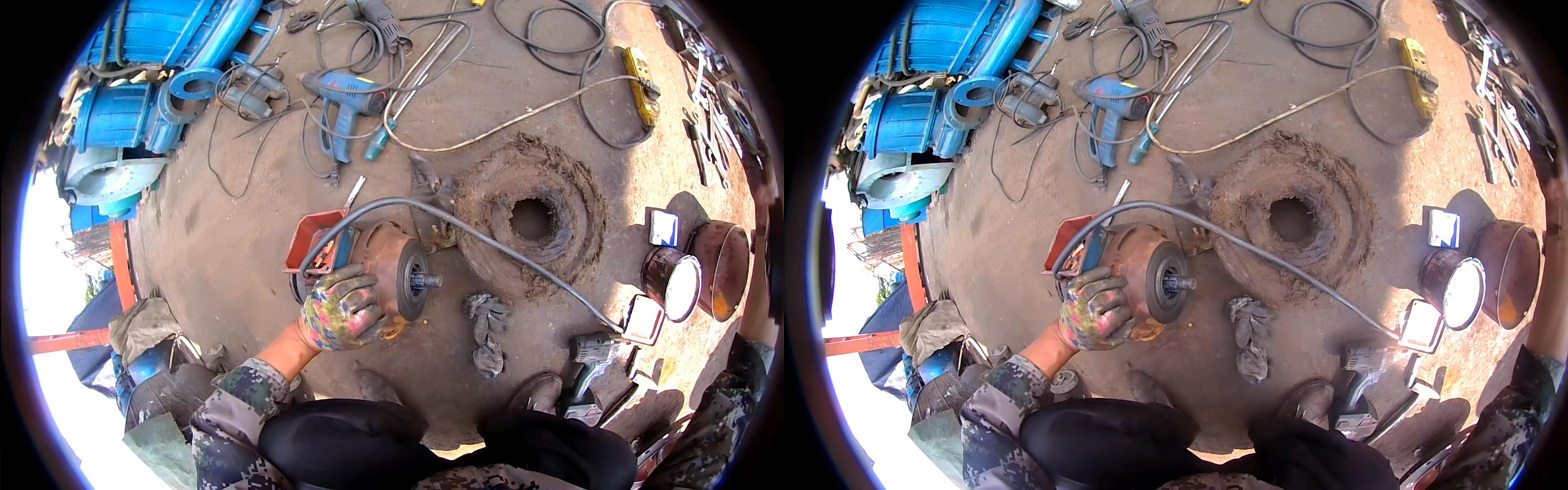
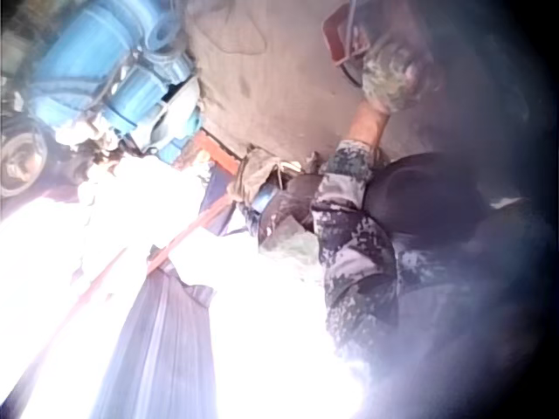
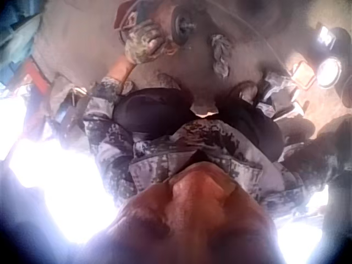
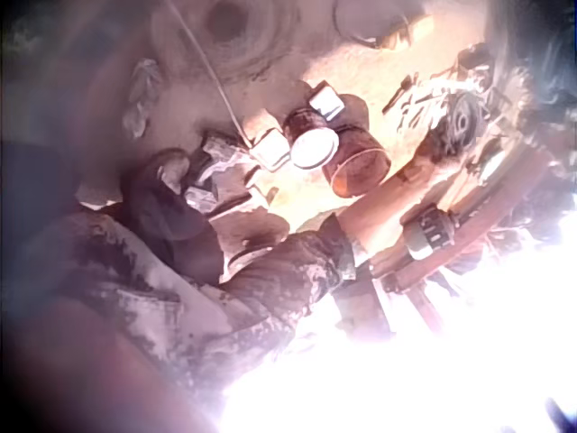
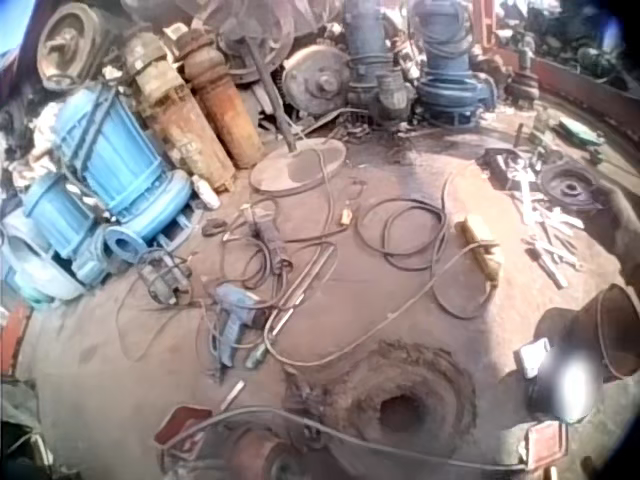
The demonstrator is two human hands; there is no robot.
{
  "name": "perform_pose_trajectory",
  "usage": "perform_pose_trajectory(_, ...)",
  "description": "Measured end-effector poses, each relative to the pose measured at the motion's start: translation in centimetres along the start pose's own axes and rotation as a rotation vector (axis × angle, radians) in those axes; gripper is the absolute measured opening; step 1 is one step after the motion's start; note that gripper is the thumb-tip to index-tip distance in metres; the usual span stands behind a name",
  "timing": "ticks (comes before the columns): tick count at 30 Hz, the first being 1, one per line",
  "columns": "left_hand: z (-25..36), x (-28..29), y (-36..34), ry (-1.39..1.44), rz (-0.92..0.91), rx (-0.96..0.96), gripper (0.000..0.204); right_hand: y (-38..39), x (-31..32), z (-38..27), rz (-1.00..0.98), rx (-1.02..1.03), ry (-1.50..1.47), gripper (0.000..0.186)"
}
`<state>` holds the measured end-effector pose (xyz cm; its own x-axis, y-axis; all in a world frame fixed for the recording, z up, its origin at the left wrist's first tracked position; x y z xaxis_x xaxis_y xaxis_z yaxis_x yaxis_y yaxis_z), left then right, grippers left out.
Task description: The person sits on the floor and cleans a motor component with a rag, then uses a small tool to scrape and adjust internal parts. The person repeatedly wipes and manipulates the component while seated.
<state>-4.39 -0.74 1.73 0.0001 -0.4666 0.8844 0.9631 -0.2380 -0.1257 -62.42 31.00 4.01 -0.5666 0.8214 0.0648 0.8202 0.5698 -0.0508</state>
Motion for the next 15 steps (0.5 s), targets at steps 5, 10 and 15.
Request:
perform_pose_trajectory(5,-0.3,-0.8,-0.7,0.038,0.082,-0.034,0.024,9.8,0.8,-1.0,0.107,-0.125,-0.181,0.038)
perform_pose_trajectory(10,0.8,1.3,-0.6,0.037,0.055,-0.059,0.021,23.6,-14.7,1.1,0.133,-0.326,-0.276,0.068)
perform_pose_trajectory(15,0.6,-0.1,-0.5,0.069,0.146,-0.085,0.022,30.9,-21.7,5.6,0.018,-0.57,-0.386,0.048)
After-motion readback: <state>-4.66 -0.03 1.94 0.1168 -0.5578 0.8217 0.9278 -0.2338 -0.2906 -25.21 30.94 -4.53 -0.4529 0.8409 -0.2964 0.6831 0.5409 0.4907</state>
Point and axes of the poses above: each hand's wrist, its own y-axis away from the middle knuckle, its own x-axis out of the back of the hand, z = x × y, the point moved 6 cm from there along -y, towards the middle knuckle, and after that the axes turned 12 degrees about y, right-handed, at the moved point
